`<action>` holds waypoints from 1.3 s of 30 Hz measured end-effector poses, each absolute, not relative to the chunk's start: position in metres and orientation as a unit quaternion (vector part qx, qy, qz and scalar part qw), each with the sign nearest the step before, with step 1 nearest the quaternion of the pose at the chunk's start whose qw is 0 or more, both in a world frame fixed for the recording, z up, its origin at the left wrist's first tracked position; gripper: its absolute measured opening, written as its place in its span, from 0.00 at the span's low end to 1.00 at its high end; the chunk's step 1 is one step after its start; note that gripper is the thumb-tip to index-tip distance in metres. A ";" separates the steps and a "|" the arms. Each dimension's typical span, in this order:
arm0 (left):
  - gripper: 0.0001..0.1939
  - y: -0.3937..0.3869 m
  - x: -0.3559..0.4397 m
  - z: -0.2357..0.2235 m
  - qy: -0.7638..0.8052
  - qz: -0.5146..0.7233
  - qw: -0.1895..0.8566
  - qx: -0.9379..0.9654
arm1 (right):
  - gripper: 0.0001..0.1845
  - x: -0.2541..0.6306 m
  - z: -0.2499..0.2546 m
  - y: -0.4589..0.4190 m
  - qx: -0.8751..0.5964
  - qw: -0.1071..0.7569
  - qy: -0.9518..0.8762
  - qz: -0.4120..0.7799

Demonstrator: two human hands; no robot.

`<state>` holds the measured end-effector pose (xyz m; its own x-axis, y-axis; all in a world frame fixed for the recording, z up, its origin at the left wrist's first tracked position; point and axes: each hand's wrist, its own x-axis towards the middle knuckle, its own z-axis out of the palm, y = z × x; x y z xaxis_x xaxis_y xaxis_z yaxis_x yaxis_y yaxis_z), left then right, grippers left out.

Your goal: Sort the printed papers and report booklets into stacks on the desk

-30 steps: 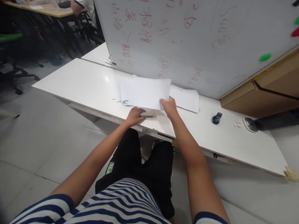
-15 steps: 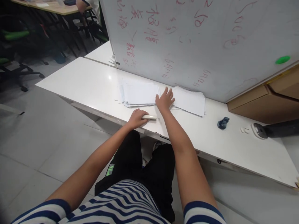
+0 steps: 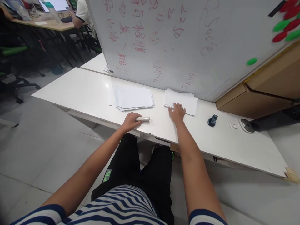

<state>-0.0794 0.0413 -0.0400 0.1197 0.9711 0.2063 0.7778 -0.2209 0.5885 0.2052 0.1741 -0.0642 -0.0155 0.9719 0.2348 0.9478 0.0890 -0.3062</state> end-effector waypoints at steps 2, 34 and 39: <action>0.11 0.040 -0.079 -0.039 0.603 0.286 0.168 0.726 | 0.24 0.203 -0.064 0.174 -0.670 0.204 -0.714 0.017; 0.30 0.026 -0.074 -0.036 0.586 0.377 0.073 0.714 | 0.17 0.195 -0.025 0.055 -0.618 0.569 -0.541 -0.031; 0.30 -0.021 -0.020 -0.011 0.516 0.489 0.253 0.656 | 0.13 0.190 -0.012 -0.022 -0.574 0.625 -0.520 -0.094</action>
<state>-0.0203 -0.0208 -0.0110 -0.0107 0.9251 0.3795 0.4301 -0.3384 0.8370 0.1901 -0.0222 -0.0121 0.4410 0.4795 0.7587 0.7155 0.3226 -0.6197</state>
